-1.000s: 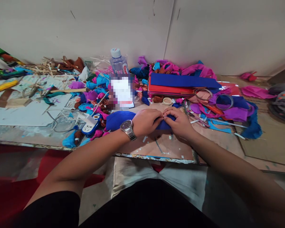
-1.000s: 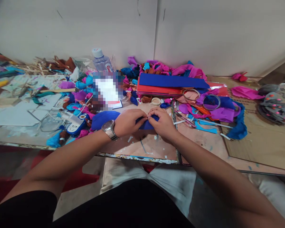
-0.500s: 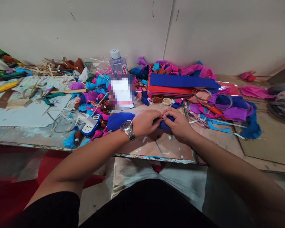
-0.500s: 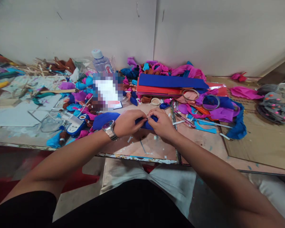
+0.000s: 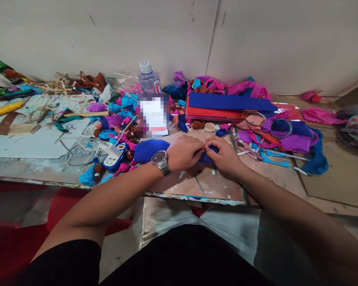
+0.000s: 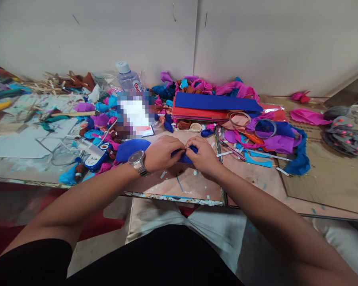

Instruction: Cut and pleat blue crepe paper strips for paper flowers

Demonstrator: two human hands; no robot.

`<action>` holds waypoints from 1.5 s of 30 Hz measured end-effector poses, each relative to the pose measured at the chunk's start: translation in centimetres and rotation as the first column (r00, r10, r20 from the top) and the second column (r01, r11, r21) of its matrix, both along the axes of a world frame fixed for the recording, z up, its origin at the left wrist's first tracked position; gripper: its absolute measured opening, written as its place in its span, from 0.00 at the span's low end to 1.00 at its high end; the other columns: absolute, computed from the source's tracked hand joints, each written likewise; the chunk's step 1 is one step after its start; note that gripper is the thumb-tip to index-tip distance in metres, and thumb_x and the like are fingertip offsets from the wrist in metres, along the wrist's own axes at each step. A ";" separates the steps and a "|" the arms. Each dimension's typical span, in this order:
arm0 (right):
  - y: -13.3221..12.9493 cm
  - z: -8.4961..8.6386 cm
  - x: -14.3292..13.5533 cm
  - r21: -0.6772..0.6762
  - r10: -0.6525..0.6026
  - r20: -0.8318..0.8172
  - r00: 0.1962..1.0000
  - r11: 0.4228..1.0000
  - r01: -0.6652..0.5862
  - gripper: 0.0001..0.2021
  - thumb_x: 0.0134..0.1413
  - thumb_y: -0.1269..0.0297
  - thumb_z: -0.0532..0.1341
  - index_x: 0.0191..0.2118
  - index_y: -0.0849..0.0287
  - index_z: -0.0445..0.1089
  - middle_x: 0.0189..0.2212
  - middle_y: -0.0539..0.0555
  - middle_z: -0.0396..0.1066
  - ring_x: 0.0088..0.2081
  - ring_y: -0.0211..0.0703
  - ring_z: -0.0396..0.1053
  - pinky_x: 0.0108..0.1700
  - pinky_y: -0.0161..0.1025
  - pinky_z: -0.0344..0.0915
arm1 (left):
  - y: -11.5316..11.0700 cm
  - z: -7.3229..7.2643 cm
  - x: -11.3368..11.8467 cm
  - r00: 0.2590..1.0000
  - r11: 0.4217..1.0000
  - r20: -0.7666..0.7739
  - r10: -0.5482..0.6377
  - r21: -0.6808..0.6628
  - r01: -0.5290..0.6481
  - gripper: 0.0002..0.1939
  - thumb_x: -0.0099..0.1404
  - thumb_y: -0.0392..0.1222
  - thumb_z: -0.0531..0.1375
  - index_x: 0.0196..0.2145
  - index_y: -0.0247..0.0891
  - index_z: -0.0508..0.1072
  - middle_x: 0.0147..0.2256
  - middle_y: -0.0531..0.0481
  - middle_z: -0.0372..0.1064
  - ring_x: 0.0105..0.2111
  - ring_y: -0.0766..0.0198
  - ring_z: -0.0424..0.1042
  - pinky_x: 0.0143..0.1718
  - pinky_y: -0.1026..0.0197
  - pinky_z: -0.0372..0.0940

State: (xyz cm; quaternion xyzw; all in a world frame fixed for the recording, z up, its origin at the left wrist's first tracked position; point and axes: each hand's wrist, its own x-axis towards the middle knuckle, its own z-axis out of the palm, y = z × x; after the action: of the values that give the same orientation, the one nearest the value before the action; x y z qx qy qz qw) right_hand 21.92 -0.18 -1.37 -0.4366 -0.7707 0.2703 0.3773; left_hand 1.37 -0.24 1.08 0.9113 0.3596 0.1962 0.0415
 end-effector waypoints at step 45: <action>0.1 -0.3 0.2 -0.062 0.081 -0.059 0.995 0.994 -0.084 0.04 0.58 0.68 0.59 0.33 0.55 0.70 0.38 0.53 0.73 0.43 0.47 0.71 0.51 0.43 0.64 | 0.3 0.4 -0.3 0.999 0.999 0.038 -0.035 0.034 0.034 0.10 0.70 0.42 0.57 0.38 0.38 0.78 0.35 0.45 0.78 0.38 0.56 0.75 0.45 0.53 0.63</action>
State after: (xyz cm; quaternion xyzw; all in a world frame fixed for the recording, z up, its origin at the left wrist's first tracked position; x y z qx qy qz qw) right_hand 22.08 -0.06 -1.72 -0.4085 -0.7679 0.3227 0.3732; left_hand 1.11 0.07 1.46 0.9140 0.3397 0.2189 0.0363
